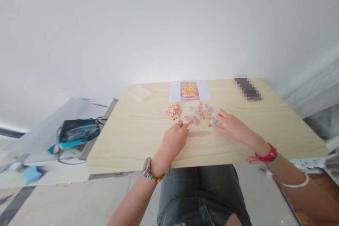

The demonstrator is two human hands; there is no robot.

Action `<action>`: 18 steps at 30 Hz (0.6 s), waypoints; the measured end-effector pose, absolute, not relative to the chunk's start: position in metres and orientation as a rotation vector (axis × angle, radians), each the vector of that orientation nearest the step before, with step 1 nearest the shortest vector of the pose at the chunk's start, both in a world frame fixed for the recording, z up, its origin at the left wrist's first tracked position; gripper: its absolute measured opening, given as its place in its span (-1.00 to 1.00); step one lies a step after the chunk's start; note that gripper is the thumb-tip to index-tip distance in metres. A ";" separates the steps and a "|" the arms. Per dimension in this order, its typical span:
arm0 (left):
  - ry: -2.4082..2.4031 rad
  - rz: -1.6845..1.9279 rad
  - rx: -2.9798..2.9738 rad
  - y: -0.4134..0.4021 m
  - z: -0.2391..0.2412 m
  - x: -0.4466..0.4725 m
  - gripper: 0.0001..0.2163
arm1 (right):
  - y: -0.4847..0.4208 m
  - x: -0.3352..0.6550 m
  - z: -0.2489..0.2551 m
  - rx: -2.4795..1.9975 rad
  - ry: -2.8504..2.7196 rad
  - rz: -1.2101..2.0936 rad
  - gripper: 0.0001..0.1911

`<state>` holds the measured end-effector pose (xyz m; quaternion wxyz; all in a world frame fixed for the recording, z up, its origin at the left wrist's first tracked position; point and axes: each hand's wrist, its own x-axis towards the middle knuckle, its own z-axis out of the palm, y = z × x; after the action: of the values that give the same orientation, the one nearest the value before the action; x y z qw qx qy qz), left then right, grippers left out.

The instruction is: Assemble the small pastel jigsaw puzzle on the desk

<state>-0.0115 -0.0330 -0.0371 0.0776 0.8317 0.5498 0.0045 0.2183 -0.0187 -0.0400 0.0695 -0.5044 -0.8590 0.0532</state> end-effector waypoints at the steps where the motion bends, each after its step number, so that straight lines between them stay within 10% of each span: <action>1: 1.618 -0.005 2.501 -0.036 -0.037 -0.010 -0.76 | -0.027 0.222 -0.043 -1.584 -2.574 0.150 -0.89; 18: 1.612 -0.037 2.537 -0.060 -0.055 -0.022 -0.71 | -0.019 0.246 -0.053 -1.351 -2.653 0.476 -0.81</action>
<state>-0.0215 -0.0596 -0.0548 0.0677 0.8420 0.5351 -0.0124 0.2456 -0.0193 -0.0529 0.0631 -0.4473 -0.8781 0.1576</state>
